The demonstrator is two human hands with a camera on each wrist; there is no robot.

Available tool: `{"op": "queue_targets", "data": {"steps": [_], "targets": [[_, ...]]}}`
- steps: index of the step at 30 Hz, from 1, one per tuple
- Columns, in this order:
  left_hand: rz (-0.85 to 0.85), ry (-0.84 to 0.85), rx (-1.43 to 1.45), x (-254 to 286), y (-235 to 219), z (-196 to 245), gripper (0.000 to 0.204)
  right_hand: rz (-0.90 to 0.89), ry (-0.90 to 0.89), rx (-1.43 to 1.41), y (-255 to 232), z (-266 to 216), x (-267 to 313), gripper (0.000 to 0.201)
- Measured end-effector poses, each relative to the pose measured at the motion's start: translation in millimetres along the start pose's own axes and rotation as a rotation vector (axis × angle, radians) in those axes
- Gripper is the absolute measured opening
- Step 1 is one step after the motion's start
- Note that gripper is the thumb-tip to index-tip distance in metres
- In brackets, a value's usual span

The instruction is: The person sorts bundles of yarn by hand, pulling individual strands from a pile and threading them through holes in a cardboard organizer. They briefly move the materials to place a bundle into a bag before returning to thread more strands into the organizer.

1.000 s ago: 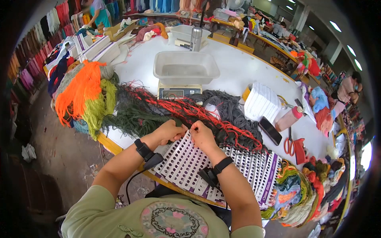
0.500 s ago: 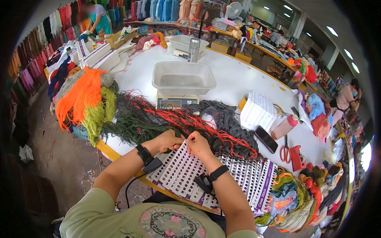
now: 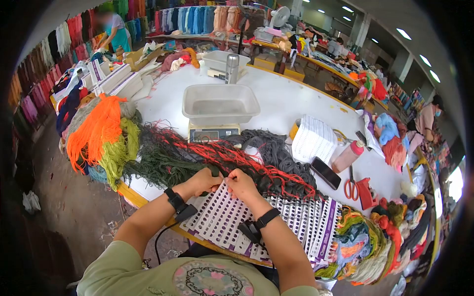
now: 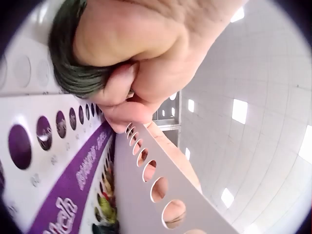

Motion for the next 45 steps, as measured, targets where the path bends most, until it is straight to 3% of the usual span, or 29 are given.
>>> {"op": "queue_targets", "data": {"steps": [4,6,9,21,23,25,28,32,35,39,40,45], "targets": [[0.085,0.182,-0.142,4.1,-9.1,2.0,0.012,-0.032,0.043,-0.051,-1.6,0.2,1.8,0.014],[0.221,0.130,0.199,5.8,-18.5,1.1,0.011,-0.052,0.046,-0.047,-2.3,1.9,0.7,0.014],[0.277,0.057,0.391,12.2,-24.0,3.1,0.010,-0.087,0.059,-0.040,-2.4,3.6,-0.3,0.014],[0.124,-0.056,0.449,23.0,-5.2,13.0,0.011,-0.133,0.060,-0.029,-2.8,2.8,1.3,0.014],[0.134,-0.035,0.563,21.5,-9.2,14.5,0.010,-0.125,0.052,-0.037,-3.4,6.5,-0.8,0.014],[0.096,-0.129,0.645,27.7,-9.4,22.0,0.006,-0.172,0.012,-0.068,-0.7,9.3,-2.1,0.014],[-0.032,-0.138,0.458,32.5,-6.1,22.5,0.010,-0.138,-0.002,-0.065,-1.1,6.9,-0.7,0.013],[-0.091,-0.220,0.482,39.7,-2.4,29.3,0.008,-0.097,-0.047,-0.033,-4.1,-1.2,3.7,0.011],[-0.141,-0.164,0.524,41.8,0.0,33.9,0.009,-0.080,-0.061,-0.034,-2.9,-0.3,3.3,0.011],[-0.100,-0.180,0.366,35.2,0.2,21.4,0.021,-0.069,-0.034,-0.074,-0.9,6.4,-1.2,0.014],[-0.122,-0.141,0.350,35.4,3.0,22.0,0.034,-0.089,-0.038,-0.093,0.0,7.6,-2.6,0.016],[-0.113,-0.061,0.135,37.4,15.2,23.9,0.039,-0.166,-0.012,-0.238,1.0,15.8,-7.3,0.021]]}}
Point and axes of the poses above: each hand's wrist, its own x-axis away from the middle knuckle, its own y-axis out of the palm, z = x × y, the point moved 3 cm from there along -x, towards the middle knuckle, and after that the axes turned 12 degrees about z, right-handed, at the moved point
